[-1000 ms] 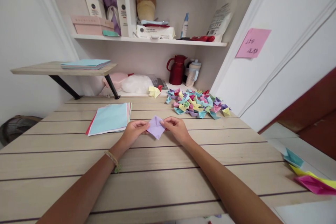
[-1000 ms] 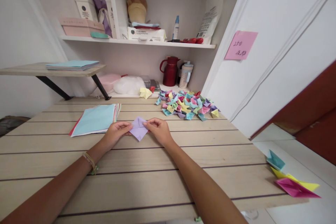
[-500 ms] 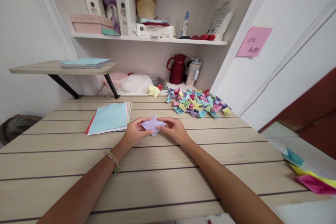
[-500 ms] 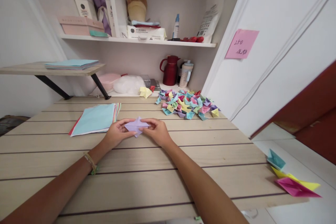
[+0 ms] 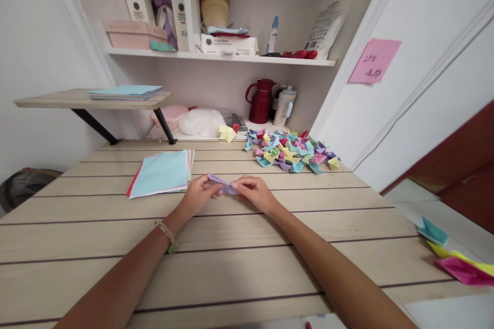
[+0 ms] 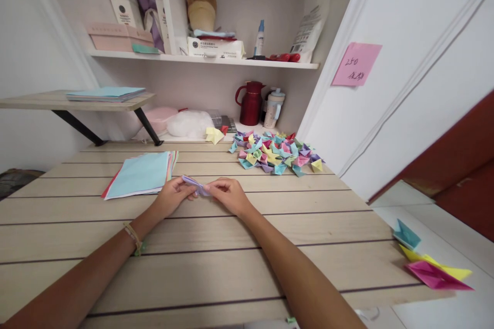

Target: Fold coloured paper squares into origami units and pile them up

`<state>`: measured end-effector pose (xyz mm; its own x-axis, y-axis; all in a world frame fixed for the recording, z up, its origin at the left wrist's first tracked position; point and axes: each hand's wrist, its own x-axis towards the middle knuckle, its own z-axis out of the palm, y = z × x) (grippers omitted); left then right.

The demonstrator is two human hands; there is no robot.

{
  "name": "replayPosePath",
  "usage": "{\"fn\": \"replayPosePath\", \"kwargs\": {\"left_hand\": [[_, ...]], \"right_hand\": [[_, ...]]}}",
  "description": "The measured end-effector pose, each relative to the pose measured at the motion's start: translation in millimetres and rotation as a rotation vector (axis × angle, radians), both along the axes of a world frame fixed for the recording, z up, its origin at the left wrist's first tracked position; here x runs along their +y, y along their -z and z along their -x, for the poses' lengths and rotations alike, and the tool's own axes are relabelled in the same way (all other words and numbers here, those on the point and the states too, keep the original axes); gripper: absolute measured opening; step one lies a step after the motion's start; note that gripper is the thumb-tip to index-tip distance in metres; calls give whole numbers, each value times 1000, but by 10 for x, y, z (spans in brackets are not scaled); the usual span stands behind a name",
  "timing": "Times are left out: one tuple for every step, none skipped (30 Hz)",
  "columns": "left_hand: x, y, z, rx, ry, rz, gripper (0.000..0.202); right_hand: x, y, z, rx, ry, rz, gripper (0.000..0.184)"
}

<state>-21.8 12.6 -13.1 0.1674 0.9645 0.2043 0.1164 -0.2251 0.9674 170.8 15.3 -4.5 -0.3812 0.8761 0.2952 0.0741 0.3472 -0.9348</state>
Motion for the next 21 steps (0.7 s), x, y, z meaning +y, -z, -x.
{"fn": "replayPosePath", "kwargs": {"left_hand": [[-7, 6, -1, 15, 29, 25, 21], [-13, 13, -3, 32, 53, 33, 21], [-18, 20, -5, 46, 71, 28, 21], [-21, 25, -6, 54, 83, 17, 20], [-22, 28, -7, 54, 89, 4, 20], [-21, 29, -8, 48, 92, -6, 20], [-18, 27, -8, 35, 90, -13, 19], [-14, 24, -9, 16, 87, -13, 20], [-10, 20, -10, -6, 86, -5, 21], [-6, 15, -11, -31, 85, 9, 23], [-2, 11, -12, -55, 82, 24, 25], [0, 9, -14, -75, 78, 39, 27], [1, 9, -15, -90, 74, 51, 29], [2, 12, -15, -98, 71, 59, 29], [2, 17, -15, -98, 69, 62, 28], [3, 23, -14, -92, 68, 61, 27], [4, 31, -12, -81, 69, 57, 26], [6, 38, -10, -70, 67, 52, 24], [9, 44, -7, -62, 62, 46, 24], [12, 47, -5, -58, 53, 40, 24], [15, 48, -3, -57, 44, 37, 24]], "right_hand": [[3, -5, -5, -19, 28, -43, 28], [6, -9, -11, -32, 52, -74, 27], [9, -10, -16, -37, 63, -81, 25], [11, -10, -20, -31, 56, -62, 24], [11, -8, -21, -16, 36, -24, 24], [10, -5, -20, 1, 7, 19, 26], [8, -1, -18, 19, -21, 53, 27], [8, 4, -14, 37, -37, 73, 28], [9, 9, -11, 54, -37, 80, 28], [12, 15, -9, 67, -23, 76, 26], [16, 19, -8, 72, -3, 69, 24], [20, 23, -9, 66, 18, 60, 23], [23, 26, -11, 48, 34, 50, 23], [24, 28, -14, 21, 42, 40, 23], [23, 29, -17, -9, 41, 30, 23], [20, 29, -19, -39, 33, 19, 24], [16, 31, -19, -63, 21, 6, 25], [12, 33, -18, -80, 8, -11, 26], [9, 38, -16, -90, -1, -33, 27], [8, 46, -12, -94, -1, -59, 28], [10, 56, -8, -96, 12, -91, 28]]}}
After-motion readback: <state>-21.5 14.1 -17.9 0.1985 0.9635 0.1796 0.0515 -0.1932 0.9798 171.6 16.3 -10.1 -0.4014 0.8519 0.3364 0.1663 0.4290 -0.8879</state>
